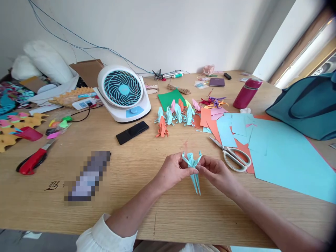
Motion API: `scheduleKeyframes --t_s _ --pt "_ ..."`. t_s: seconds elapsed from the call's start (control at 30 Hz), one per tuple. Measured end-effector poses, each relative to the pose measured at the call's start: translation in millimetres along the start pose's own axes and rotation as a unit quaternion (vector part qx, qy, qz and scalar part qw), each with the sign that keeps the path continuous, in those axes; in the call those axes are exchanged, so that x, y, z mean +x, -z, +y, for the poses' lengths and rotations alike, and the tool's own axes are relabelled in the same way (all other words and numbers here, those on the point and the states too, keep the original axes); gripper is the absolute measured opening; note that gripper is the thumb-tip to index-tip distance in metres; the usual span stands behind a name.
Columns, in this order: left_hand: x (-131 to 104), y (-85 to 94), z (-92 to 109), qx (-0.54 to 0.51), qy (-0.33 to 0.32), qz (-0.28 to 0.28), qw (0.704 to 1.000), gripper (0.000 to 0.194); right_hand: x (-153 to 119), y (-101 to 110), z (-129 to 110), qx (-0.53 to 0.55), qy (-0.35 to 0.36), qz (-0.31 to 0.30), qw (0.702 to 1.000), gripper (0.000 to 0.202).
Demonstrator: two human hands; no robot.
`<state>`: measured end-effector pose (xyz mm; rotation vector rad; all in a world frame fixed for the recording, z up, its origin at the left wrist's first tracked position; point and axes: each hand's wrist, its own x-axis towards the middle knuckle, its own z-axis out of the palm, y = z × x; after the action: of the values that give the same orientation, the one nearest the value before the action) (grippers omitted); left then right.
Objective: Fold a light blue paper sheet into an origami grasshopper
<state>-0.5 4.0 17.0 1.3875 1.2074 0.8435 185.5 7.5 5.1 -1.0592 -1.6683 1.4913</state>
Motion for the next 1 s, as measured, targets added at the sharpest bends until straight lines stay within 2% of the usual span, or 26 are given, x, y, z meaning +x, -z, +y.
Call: scheduleKeyframes --t_s 0.07,0.17,0.23,0.5,0.6,0.7,0.77,0.87,1.0 --pt "1.9 0.5 -2.2 -0.041 0.000 -0.004 0.999 0.037 0.1 0.4 2.9 0.001 0.010 0.020 1.000 0.035" --pt "4.5 3.7 -4.3 -0.111 0.018 -0.062 0.992 0.041 0.6 1.7 5.9 0.002 0.024 0.048 0.999 0.033" --pt "5.4 5.0 -5.1 -0.124 0.025 -0.079 0.989 0.040 0.5 2.4 5.8 -0.011 0.032 0.061 0.998 0.031" --pt "4.9 -5.2 -12.4 -0.103 0.029 -0.018 0.994 0.037 -3.3 -1.1 -2.2 -0.128 0.072 0.092 0.985 0.022" --pt "5.1 -8.6 -13.9 -0.107 0.027 0.000 0.994 0.038 -3.9 -1.2 0.9 -0.130 0.090 0.093 0.983 0.017" --pt "5.6 -8.6 -11.4 -0.156 0.039 0.028 0.987 0.041 -4.3 0.2 5.1 -0.115 0.127 0.110 0.979 0.008" --pt "5.6 -7.1 -8.2 -0.202 0.062 0.039 0.977 0.041 -4.8 1.5 7.3 -0.162 0.192 0.124 0.960 0.003" --pt "5.0 -5.1 -4.1 -0.254 0.104 0.035 0.961 0.043 -5.9 2.9 9.6 -0.284 0.301 0.120 0.903 0.014" --pt "3.1 -6.3 -4.0 -0.288 0.132 0.011 0.948 0.044 -7.0 4.9 10.1 -0.371 0.366 0.108 0.846 0.025"
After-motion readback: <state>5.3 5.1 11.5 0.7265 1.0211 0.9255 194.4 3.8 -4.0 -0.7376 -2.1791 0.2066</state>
